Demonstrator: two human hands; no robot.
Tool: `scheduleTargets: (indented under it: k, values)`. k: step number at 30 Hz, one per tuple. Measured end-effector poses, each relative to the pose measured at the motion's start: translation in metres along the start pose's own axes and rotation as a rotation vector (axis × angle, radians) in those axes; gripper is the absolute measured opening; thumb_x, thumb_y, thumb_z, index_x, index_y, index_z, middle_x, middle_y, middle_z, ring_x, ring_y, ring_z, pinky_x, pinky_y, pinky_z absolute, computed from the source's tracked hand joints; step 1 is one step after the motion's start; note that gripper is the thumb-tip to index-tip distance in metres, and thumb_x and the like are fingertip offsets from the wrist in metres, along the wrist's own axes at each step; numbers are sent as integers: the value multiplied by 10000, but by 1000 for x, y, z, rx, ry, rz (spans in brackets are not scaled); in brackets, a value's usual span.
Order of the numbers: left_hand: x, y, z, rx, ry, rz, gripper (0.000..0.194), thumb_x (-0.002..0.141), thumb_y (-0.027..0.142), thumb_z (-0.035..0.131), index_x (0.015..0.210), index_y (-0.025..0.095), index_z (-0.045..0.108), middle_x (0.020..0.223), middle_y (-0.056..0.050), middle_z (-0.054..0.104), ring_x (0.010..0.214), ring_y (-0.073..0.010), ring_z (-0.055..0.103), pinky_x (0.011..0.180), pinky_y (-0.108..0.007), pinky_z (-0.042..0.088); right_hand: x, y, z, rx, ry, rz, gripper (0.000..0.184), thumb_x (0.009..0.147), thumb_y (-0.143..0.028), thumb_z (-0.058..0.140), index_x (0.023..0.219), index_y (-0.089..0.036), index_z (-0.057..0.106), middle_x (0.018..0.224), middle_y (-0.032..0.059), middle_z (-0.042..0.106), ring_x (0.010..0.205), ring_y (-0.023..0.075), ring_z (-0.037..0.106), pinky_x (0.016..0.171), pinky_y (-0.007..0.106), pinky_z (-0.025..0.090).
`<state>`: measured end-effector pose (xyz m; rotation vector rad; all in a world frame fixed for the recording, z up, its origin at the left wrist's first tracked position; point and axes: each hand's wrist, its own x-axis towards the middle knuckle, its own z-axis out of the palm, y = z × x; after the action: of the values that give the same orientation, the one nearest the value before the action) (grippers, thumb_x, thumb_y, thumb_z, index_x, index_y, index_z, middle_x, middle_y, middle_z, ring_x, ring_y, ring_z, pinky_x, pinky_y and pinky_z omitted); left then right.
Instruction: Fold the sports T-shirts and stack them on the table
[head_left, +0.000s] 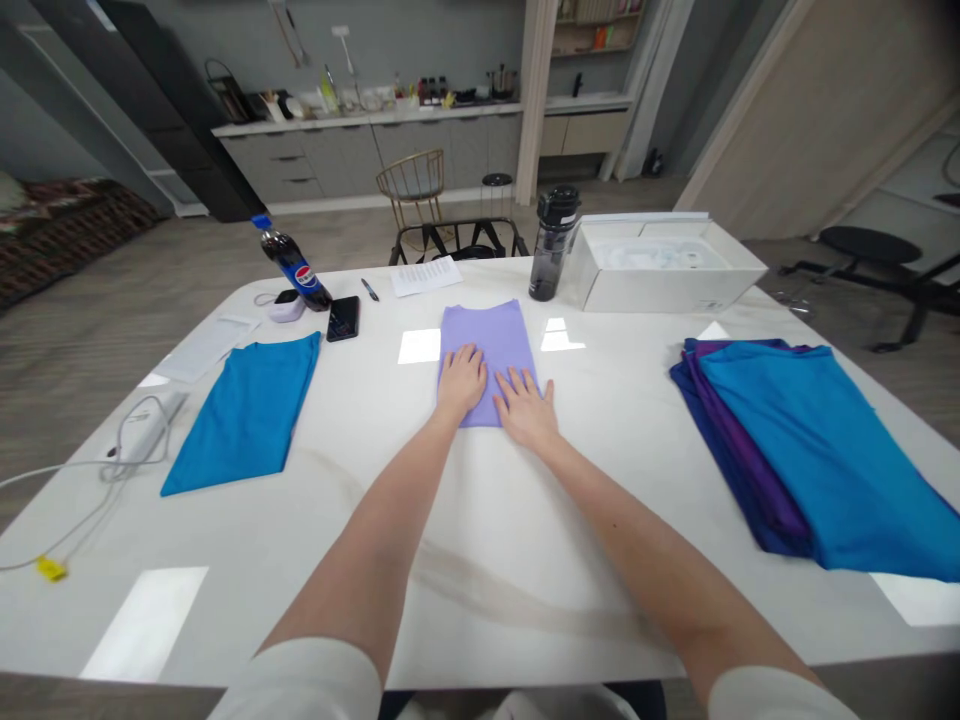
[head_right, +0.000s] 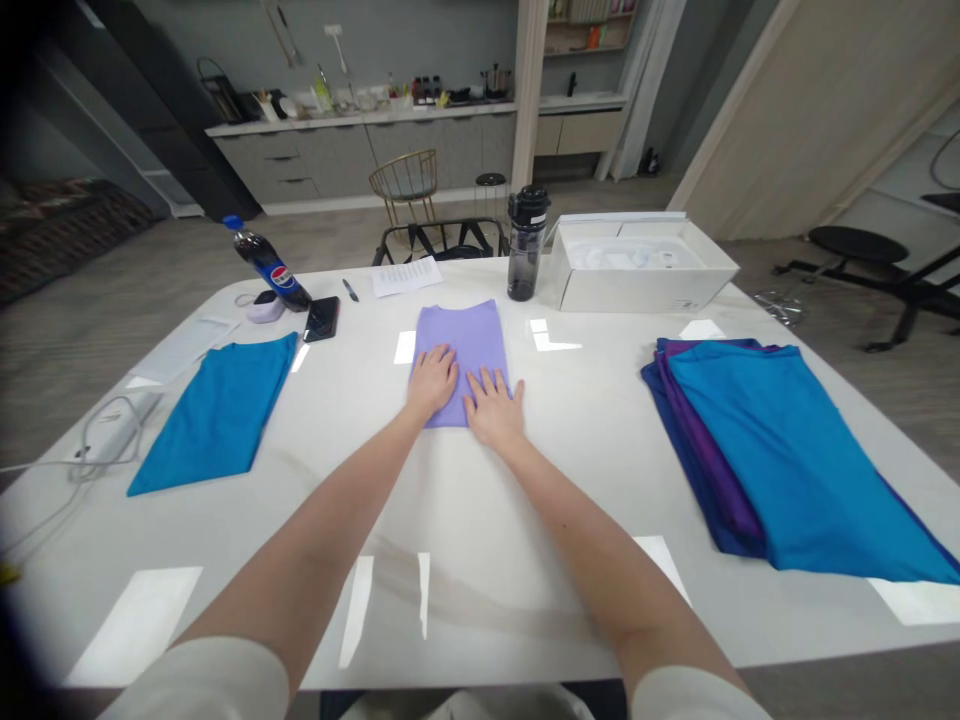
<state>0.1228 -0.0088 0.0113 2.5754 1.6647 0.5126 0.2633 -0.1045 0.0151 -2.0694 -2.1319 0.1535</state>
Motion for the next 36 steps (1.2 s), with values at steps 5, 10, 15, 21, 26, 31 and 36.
scheduleTargets:
  k: [5, 10, 15, 21, 26, 31, 36]
  values:
    - [-29, 8, -5, -26, -74, 118, 506, 1054, 277, 307, 1502, 155, 509, 1601, -103, 455, 1495, -225, 390, 1266, -403, 261, 4, 2, 0, -6, -49, 28, 608, 1068, -493, 163, 1632, -307, 296, 1710, 30, 215, 1571, 293, 158, 1212, 693, 66]
    - [-80, 3, -14, -25, -203, 85, 607, 1068, 508, 281, 1613, 247, 333, 1694, -78, 274, 1568, -272, 240, 1285, -499, 168, 1, 2, -8, 13, -60, 4, 598, 1069, -489, 206, 1630, -296, 286, 1713, 47, 222, 1570, 281, 143, 1213, 669, 90]
    - [-127, -20, -43, -103, -185, 69, 529, 1029, 353, 453, 1532, 191, 461, 1611, -115, 431, 1484, -239, 397, 1246, -406, 285, -34, 12, -19, 84, 111, 175, 499, 1057, -438, 350, 1435, -177, 544, 1504, 175, 520, 1379, 290, 452, 1143, 503, 304]
    - [-146, -22, -67, 34, -181, -23, 330, 1039, 226, 404, 1197, 198, 692, 1235, -120, 690, 1216, -270, 593, 1091, -428, 409, -72, 22, -30, 68, 43, 298, 329, 1064, -343, 392, 1196, -170, 639, 1188, 162, 697, 1136, 286, 618, 956, 411, 408]
    - [-147, -10, -80, 37, -272, -8, 319, 1025, 162, 397, 1128, 159, 698, 1157, -144, 706, 1099, -261, 646, 991, -386, 443, -89, 26, -43, 65, -60, 244, 279, 1066, -301, 425, 1151, -172, 658, 1177, 142, 723, 1098, 249, 663, 882, 335, 424]
    - [-201, 3, -98, 11, -377, 108, 296, 1007, 159, 414, 1042, 196, 705, 1051, -105, 732, 1003, -244, 681, 911, -354, 477, -142, 35, -48, 77, -144, 145, 231, 1049, -275, 470, 1069, -176, 677, 1059, 111, 766, 994, 246, 708, 810, 314, 432]
    - [-293, 33, -124, -109, -458, 124, 282, 997, 207, 409, 927, 274, 673, 914, -60, 732, 877, -238, 697, 815, -356, 505, -229, 40, -57, 154, -294, 77, 175, 996, -277, 539, 908, -235, 684, 886, 80, 772, 826, 256, 720, 700, 321, 426]
